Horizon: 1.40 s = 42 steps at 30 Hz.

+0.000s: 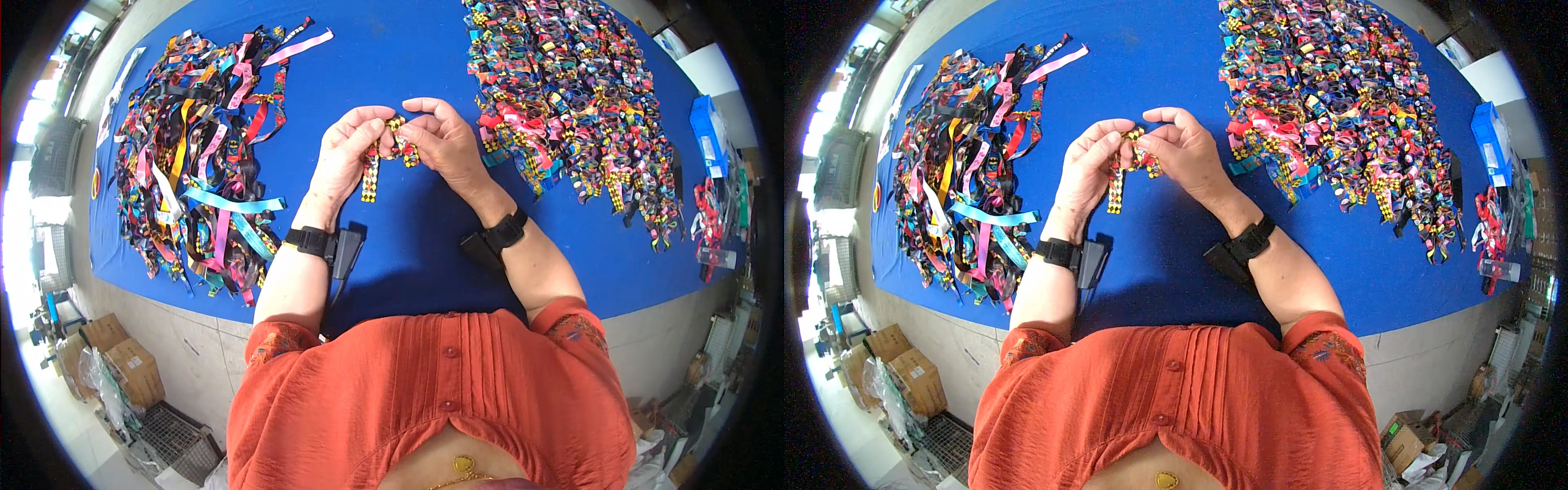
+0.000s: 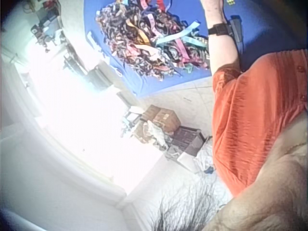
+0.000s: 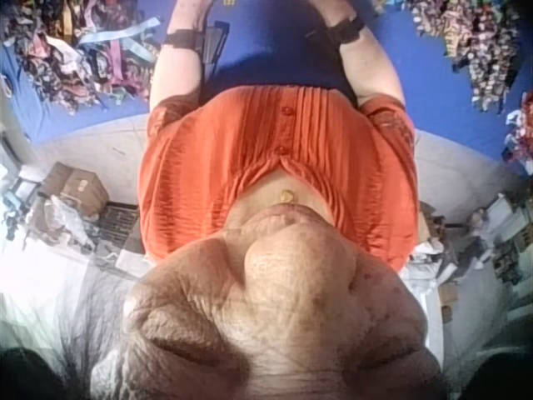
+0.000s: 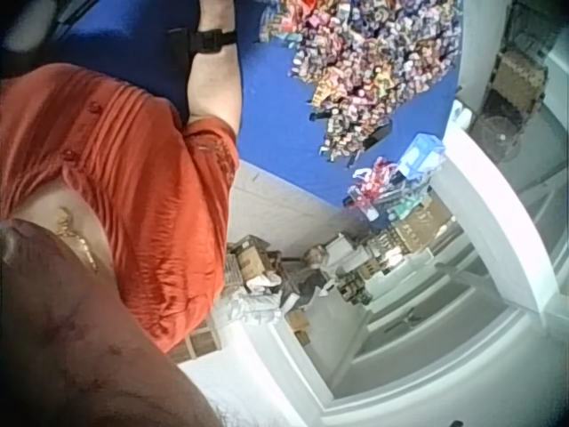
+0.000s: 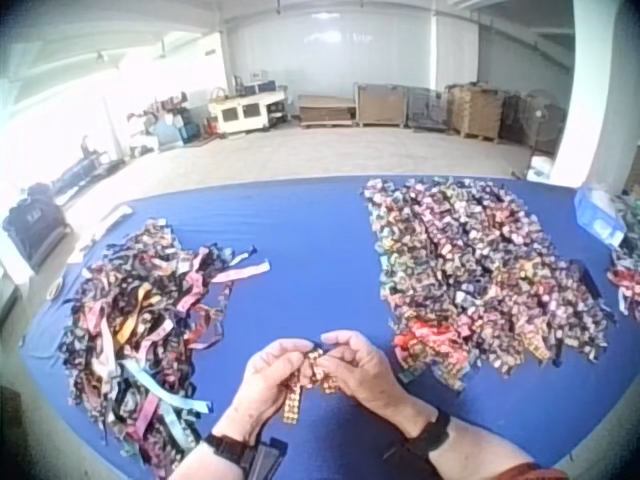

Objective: Fold various colored ribbons and arrange them on a table.

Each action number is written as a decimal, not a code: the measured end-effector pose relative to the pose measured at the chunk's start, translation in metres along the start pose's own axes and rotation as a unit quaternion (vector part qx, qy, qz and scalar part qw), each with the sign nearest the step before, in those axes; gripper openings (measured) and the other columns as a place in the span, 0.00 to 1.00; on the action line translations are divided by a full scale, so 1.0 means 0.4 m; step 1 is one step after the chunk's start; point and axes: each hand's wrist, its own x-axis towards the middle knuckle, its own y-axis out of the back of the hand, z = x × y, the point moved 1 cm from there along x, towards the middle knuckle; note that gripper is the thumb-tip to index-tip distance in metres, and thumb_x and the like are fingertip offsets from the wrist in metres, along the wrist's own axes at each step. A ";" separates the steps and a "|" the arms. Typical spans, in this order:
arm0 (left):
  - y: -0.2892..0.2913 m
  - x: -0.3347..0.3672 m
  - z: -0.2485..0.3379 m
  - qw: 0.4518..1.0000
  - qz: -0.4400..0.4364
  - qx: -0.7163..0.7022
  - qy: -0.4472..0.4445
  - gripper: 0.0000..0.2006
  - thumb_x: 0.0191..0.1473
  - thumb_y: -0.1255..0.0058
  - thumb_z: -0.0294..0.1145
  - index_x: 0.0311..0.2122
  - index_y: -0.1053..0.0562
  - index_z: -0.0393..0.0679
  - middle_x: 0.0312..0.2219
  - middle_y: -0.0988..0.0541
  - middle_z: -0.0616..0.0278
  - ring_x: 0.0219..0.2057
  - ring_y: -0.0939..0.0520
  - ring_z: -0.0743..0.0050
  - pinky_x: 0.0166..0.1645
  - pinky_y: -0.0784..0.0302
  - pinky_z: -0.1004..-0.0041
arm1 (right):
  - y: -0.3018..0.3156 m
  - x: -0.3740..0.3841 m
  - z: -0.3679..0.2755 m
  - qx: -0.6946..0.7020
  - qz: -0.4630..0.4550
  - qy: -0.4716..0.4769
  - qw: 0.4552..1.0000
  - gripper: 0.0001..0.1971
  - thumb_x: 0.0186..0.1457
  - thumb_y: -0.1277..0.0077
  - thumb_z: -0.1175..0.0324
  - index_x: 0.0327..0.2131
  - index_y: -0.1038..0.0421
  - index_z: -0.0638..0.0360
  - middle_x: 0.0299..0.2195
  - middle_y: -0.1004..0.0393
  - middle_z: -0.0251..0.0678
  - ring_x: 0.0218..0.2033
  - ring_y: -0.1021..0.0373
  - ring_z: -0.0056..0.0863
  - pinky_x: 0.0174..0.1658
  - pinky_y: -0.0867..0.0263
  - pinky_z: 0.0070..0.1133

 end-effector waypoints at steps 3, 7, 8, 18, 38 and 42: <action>-0.004 0.000 -0.007 0.998 -0.008 0.057 -0.001 0.15 0.61 0.45 0.32 0.50 0.27 0.33 0.32 0.19 0.63 0.29 0.21 0.80 0.36 0.24 0.80 | 0.008 0.004 0.006 -0.007 -0.012 -0.006 1.000 0.17 0.60 0.43 0.73 0.51 0.34 0.63 0.30 0.21 0.30 0.25 0.30 0.09 0.26 0.36 0.11; -0.024 -0.005 0.004 0.991 0.016 0.126 0.038 0.15 0.60 0.42 0.30 0.49 0.26 0.33 0.32 0.18 0.65 0.28 0.21 0.85 0.33 0.26 0.85 | 0.001 -0.003 -0.006 0.015 -0.010 0.000 1.000 0.16 0.60 0.43 0.73 0.50 0.33 0.63 0.30 0.20 0.30 0.27 0.29 0.10 0.28 0.35 0.10; -0.025 -0.003 0.005 0.991 0.009 0.123 0.044 0.15 0.60 0.41 0.31 0.48 0.26 0.34 0.31 0.18 0.64 0.28 0.22 0.85 0.33 0.26 0.84 | 0.002 -0.003 -0.006 -0.005 -0.017 0.005 1.000 0.16 0.60 0.43 0.73 0.49 0.33 0.64 0.30 0.20 0.30 0.28 0.28 0.10 0.28 0.35 0.10; 0.017 0.003 -0.009 0.996 0.050 0.064 -0.034 0.10 0.62 0.45 0.31 0.44 0.25 0.35 0.26 0.20 0.66 0.23 0.23 0.85 0.32 0.25 0.82 | -0.018 -0.008 -0.004 -0.068 -0.039 -0.020 0.997 0.12 0.64 0.49 0.71 0.49 0.31 0.60 0.26 0.24 0.28 0.16 0.38 0.10 0.20 0.44 0.12; 0.002 -0.001 -0.011 0.989 0.062 0.133 -0.026 0.08 0.64 0.48 0.30 0.43 0.27 0.36 0.26 0.21 0.65 0.24 0.24 0.84 0.32 0.25 0.81 | -0.013 0.002 -0.011 -0.138 -0.080 -0.050 0.986 0.08 0.64 0.46 0.65 0.39 0.26 0.60 0.21 0.26 0.26 0.15 0.38 0.10 0.16 0.45 0.13; -0.012 -0.007 0.000 0.987 0.059 0.150 -0.008 0.07 0.63 0.47 0.28 0.42 0.27 0.37 0.26 0.22 0.65 0.25 0.24 0.84 0.32 0.26 0.82 | -0.008 0.004 0.000 -0.114 -0.067 -0.030 0.991 0.07 0.62 0.46 0.66 0.35 0.25 0.60 0.19 0.25 0.26 0.14 0.38 0.10 0.17 0.45 0.15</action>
